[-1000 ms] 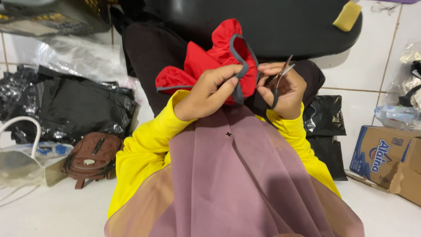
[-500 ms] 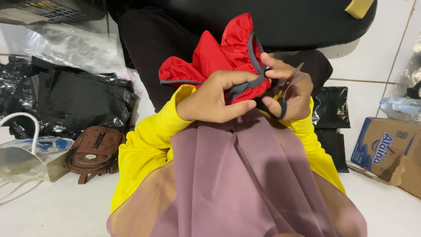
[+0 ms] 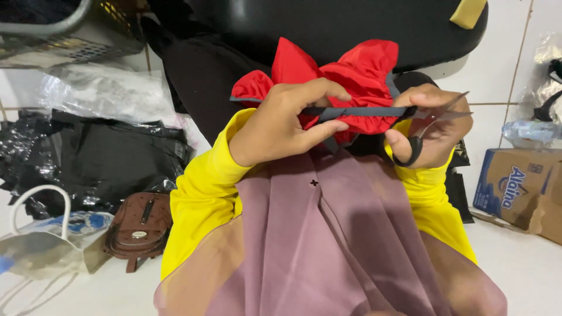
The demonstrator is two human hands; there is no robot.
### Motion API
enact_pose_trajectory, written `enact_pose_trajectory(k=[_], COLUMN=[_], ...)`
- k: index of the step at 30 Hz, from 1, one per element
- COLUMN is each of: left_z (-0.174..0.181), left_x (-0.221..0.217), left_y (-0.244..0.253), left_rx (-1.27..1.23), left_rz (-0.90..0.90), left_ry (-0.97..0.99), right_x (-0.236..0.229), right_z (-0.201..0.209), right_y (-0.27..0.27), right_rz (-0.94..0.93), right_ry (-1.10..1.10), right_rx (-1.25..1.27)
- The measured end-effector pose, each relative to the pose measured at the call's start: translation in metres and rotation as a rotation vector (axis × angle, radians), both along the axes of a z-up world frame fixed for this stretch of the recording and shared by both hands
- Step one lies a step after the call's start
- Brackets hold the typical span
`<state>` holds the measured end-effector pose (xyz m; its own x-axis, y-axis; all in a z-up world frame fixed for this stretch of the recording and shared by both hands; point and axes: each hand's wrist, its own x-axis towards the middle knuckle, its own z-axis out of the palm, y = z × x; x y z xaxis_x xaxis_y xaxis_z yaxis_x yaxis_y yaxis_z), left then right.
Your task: The person packs a red cover into a black plastic bag and then uses scissors to trim excess elastic material from another red cover.
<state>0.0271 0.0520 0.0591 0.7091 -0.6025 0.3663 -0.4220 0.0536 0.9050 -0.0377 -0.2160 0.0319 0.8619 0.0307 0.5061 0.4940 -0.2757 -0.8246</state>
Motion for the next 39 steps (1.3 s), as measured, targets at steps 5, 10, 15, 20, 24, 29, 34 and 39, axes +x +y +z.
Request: enact_pose_trajectory(k=[5, 10, 15, 20, 24, 29, 34, 39], left_z=[0.02, 0.032, 0.032, 0.04, 0.039, 0.039, 0.04, 0.048], left_x=[0.022, 0.05, 0.082, 0.099, 0.099, 0.093, 0.079, 0.059], left_y=[0.018, 0.027, 0.025, 0.025, 0.027, 0.037, 0.04, 0.019], left_rx=[-0.074, -0.075, -0.141, -0.209, -0.262, -0.258, -0.207, -0.179], left_rz=[-0.173, -0.3, -0.334, -0.446, -0.458, -0.442, -0.443, -0.383], left_ry=[0.047, -0.033, -0.071, 0.136, 0.203, 0.171, -0.021, -0.036], right_x=[0.0, -0.005, -0.009, -0.01, -0.01, -0.002, 0.018, 0.011], right_z=[0.004, 0.012, 0.036, 0.056, 0.076, 0.123, 0.164, 0.188], right_y=[0.011, 0.026, 0.053, 0.069, 0.066, 0.064, 0.049, 0.027], right_rz=[-0.022, -0.124, -0.201, -0.292, -0.297, -0.191, -0.001, 0.122], right_ry=[-0.069, -0.129, -0.004, 0.11, 0.191, 0.41, 0.606, 0.621], right_rx=[0.024, 0.004, -0.16, -0.197, -0.229, -0.332, -0.766, -0.827])
